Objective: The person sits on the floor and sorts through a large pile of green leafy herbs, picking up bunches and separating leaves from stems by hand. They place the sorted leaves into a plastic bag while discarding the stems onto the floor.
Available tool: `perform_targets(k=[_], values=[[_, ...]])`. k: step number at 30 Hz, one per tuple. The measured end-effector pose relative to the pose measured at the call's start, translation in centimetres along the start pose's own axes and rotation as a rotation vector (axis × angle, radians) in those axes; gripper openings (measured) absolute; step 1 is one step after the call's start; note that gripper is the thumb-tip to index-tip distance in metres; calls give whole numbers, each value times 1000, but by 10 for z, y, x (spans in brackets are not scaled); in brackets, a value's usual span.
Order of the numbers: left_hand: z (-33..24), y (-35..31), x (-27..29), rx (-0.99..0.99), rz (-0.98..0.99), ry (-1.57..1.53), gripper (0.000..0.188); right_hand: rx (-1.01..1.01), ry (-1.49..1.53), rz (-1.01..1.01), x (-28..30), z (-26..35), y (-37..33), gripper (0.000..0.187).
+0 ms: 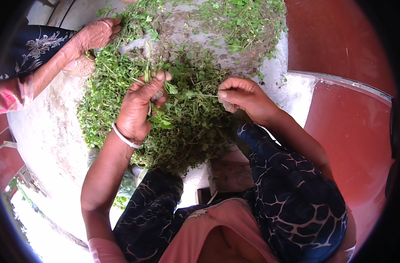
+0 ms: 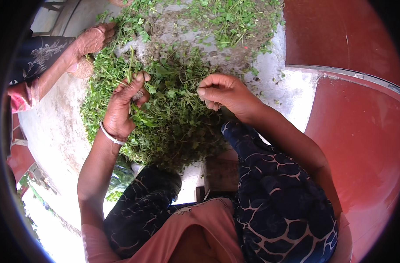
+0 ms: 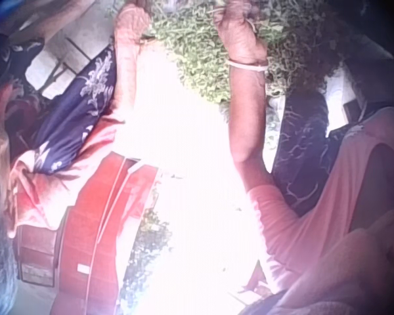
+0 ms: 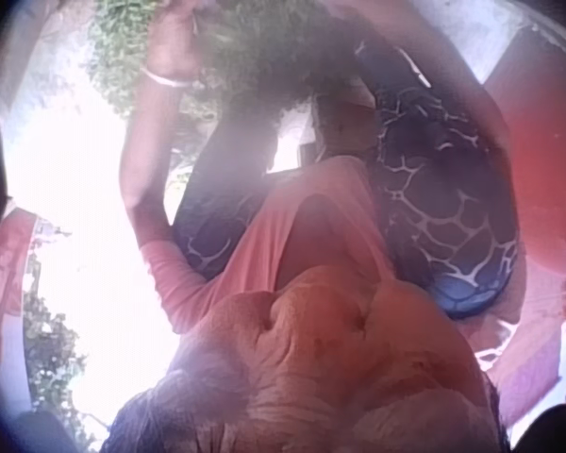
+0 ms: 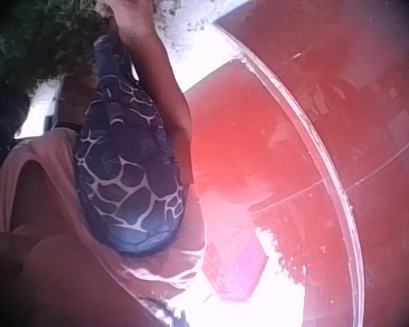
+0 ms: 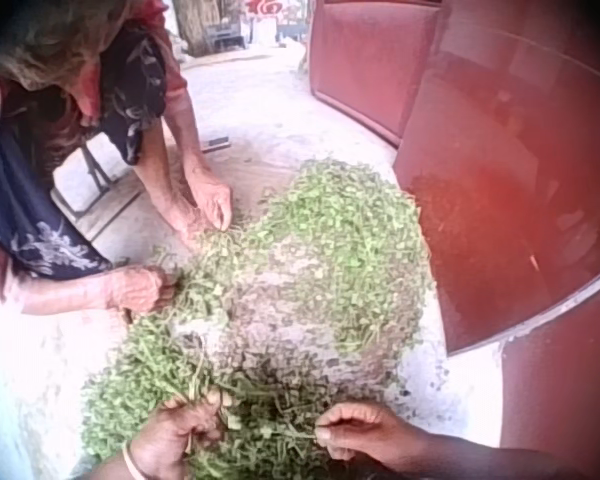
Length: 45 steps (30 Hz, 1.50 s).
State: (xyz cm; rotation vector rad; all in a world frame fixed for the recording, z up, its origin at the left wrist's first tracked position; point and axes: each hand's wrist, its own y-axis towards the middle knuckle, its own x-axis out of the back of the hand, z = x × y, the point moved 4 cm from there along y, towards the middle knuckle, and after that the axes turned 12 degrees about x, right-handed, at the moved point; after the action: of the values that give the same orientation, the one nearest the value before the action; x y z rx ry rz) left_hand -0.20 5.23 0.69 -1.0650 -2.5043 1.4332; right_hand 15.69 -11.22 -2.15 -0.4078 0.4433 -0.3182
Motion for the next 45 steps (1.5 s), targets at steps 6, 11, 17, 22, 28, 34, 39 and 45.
perform_targets(k=[6,11,17,22,28,34,39,45], values=[[-7,0,25,-20,-11,-37,22,-168,-250,271,1,-17,-22,12],[-11,-4,23,-78,46,-84,20,255,-793,236,18,-4,-4,18],[-9,-7,6,-44,223,-97,23,532,-1369,-280,73,54,35,35],[-5,-6,5,32,100,-67,21,335,-1568,-135,86,45,49,27],[6,-4,11,75,33,-98,21,418,-1468,-85,63,6,-4,26],[21,1,-1,165,36,-36,24,751,-1485,-51,32,9,-30,31],[29,6,-24,232,115,-19,24,715,-1464,79,14,5,-31,28],[31,2,-29,295,98,-53,23,608,-1374,-19,32,7,-31,23]])
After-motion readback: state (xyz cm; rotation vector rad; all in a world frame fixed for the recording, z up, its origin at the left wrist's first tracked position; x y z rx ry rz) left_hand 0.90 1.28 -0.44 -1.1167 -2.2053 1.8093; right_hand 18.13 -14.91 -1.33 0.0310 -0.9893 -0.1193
